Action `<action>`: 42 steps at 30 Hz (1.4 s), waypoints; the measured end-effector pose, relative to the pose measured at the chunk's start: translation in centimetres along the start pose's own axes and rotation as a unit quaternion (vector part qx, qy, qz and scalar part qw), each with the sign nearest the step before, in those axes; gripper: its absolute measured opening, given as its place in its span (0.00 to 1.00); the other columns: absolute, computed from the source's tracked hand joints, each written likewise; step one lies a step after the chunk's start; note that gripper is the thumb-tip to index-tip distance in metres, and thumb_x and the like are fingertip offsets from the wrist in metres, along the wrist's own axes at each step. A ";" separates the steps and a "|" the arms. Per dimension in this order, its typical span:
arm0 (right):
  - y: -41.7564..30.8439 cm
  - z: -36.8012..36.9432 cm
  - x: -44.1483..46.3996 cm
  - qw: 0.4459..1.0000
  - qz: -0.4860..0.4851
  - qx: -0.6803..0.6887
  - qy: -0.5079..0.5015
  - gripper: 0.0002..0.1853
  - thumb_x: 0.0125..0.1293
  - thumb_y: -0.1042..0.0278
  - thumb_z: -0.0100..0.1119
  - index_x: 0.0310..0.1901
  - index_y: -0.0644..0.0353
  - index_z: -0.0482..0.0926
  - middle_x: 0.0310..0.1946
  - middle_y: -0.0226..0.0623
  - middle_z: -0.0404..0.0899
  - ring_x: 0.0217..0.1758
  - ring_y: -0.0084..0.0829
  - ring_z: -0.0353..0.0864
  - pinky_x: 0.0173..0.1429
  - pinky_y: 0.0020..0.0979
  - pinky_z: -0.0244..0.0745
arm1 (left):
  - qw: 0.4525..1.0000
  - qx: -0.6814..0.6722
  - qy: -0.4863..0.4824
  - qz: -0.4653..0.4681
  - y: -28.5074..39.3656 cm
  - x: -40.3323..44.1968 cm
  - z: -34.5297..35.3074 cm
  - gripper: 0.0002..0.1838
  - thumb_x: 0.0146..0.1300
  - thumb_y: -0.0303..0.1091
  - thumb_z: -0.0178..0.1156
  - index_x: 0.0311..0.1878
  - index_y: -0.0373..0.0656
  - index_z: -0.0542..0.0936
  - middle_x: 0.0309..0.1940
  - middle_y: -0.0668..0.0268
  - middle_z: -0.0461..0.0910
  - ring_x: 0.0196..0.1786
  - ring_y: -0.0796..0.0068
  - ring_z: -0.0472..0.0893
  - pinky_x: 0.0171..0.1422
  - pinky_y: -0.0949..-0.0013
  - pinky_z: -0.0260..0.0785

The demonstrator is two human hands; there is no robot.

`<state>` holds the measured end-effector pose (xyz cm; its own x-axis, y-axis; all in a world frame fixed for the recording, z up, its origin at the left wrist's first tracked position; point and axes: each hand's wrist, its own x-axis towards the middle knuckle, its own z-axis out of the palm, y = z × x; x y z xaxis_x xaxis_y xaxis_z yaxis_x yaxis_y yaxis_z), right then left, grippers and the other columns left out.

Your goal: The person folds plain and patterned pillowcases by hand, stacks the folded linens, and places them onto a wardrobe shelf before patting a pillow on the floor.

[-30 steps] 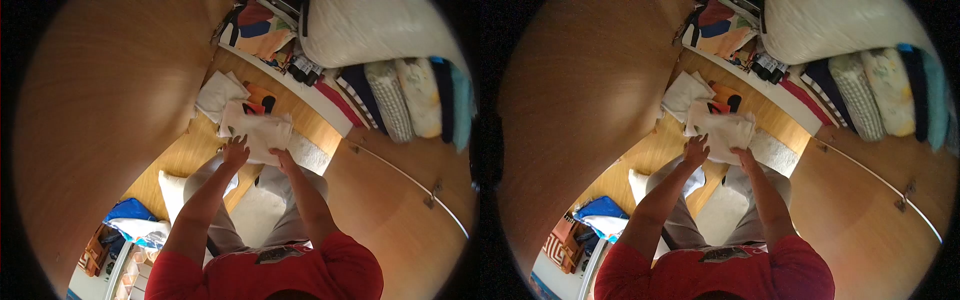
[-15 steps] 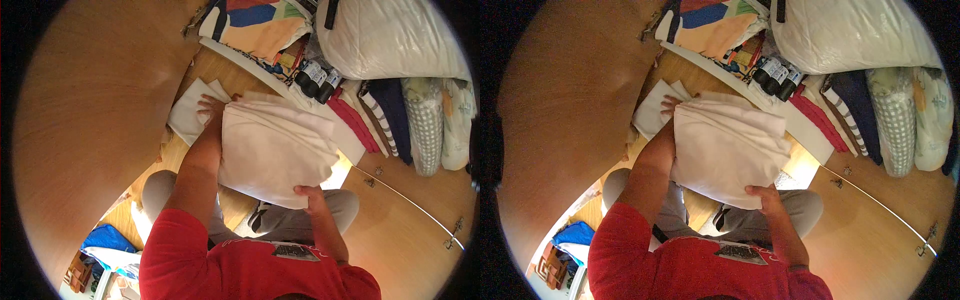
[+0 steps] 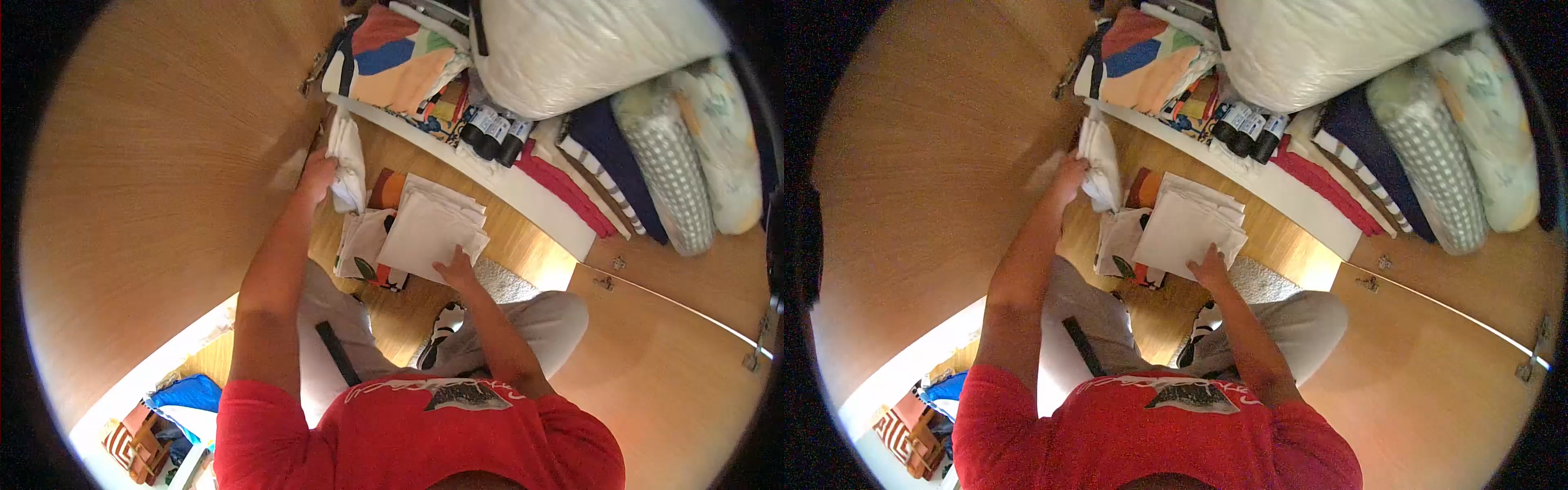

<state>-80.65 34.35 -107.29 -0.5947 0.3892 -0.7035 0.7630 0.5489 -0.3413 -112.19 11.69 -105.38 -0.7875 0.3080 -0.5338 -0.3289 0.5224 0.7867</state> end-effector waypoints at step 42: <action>-15.6 -8.9 -17.1 0.745 -0.602 0.140 0.249 0.06 0.50 0.78 0.61 0.30 0.63 0.76 0.33 0.38 0.75 0.33 0.34 0.74 0.38 0.32 0.70 | 0.858 0.336 0.048 0.385 9.6 -29.6 -0.8 0.27 0.49 0.24 0.59 0.56 0.45 0.73 0.43 0.59 0.77 0.51 0.57 0.74 0.55 0.58 0.64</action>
<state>-84.57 25.71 -84.41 -0.8582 0.0036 0.5132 -0.4191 0.5724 -0.7048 -92.52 6.95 -81.77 -0.6868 0.7173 0.1176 0.6576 0.5444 0.5207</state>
